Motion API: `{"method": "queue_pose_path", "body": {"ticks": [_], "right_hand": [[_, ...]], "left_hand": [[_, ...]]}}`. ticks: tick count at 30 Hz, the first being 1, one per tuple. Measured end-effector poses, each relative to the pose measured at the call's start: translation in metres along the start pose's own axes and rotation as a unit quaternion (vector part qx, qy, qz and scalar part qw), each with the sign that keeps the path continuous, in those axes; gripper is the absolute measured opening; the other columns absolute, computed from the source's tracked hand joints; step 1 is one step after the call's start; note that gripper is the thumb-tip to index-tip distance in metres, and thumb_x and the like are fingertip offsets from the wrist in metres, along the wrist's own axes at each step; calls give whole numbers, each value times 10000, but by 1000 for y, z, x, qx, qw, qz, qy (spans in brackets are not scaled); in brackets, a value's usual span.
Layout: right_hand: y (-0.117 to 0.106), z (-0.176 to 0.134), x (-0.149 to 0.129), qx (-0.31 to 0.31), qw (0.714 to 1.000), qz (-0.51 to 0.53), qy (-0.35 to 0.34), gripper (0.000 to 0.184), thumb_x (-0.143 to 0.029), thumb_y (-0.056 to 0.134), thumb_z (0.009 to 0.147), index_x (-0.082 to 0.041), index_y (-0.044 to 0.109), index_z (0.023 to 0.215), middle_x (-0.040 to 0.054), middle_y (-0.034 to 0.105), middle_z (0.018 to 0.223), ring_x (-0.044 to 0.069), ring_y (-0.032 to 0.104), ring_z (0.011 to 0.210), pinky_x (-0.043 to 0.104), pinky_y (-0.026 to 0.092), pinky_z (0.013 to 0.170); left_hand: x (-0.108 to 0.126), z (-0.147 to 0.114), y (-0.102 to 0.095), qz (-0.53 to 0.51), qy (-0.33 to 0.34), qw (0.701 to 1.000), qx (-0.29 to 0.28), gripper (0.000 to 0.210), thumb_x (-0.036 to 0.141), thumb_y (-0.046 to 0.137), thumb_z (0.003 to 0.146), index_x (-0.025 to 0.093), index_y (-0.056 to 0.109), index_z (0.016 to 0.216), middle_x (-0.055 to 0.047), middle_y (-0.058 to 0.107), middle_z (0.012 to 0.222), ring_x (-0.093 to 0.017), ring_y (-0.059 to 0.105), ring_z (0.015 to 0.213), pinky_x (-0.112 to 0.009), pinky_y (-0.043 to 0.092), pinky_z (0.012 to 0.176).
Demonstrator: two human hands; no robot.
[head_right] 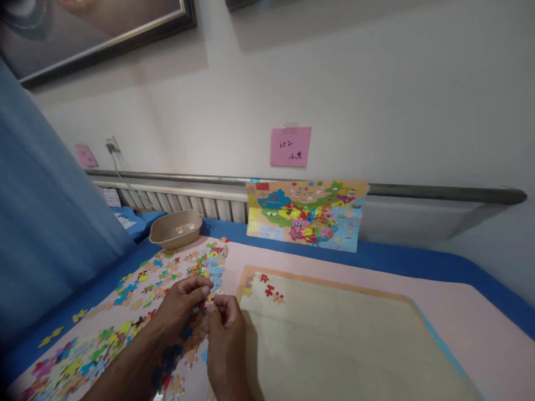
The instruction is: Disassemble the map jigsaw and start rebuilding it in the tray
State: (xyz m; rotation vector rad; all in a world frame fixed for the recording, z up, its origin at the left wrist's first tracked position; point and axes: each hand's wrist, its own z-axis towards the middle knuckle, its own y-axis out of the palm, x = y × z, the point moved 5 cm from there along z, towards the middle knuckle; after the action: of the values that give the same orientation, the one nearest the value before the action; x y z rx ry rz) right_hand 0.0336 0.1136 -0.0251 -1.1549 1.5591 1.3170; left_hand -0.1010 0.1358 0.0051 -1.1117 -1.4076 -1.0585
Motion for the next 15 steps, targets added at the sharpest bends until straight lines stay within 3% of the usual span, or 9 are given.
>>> {"method": "queue_pose_path", "body": {"ticks": [7, 15], "right_hand": [[-3, 5, 5, 0, 1000, -12, -11, 412, -427, 650, 678, -215, 712, 1025, 43, 719, 869, 219, 642, 737, 327, 473, 634], [-7, 9, -6, -10, 1000, -25, -7, 396, -432, 656, 659, -225, 712, 992, 55, 730, 893, 233, 652, 768, 343, 493, 653]], "left_hand": [[-3, 2, -3, 30, -4, 1000, -2, 354, 447, 860, 603, 162, 772, 794, 14, 618, 637, -119, 489, 579, -240, 391, 569], [5, -3, 5, 27, -5, 999, -33, 396, 525, 855, 646, 160, 738, 744, 21, 572, 591, -114, 463, 554, -242, 354, 551]]}}
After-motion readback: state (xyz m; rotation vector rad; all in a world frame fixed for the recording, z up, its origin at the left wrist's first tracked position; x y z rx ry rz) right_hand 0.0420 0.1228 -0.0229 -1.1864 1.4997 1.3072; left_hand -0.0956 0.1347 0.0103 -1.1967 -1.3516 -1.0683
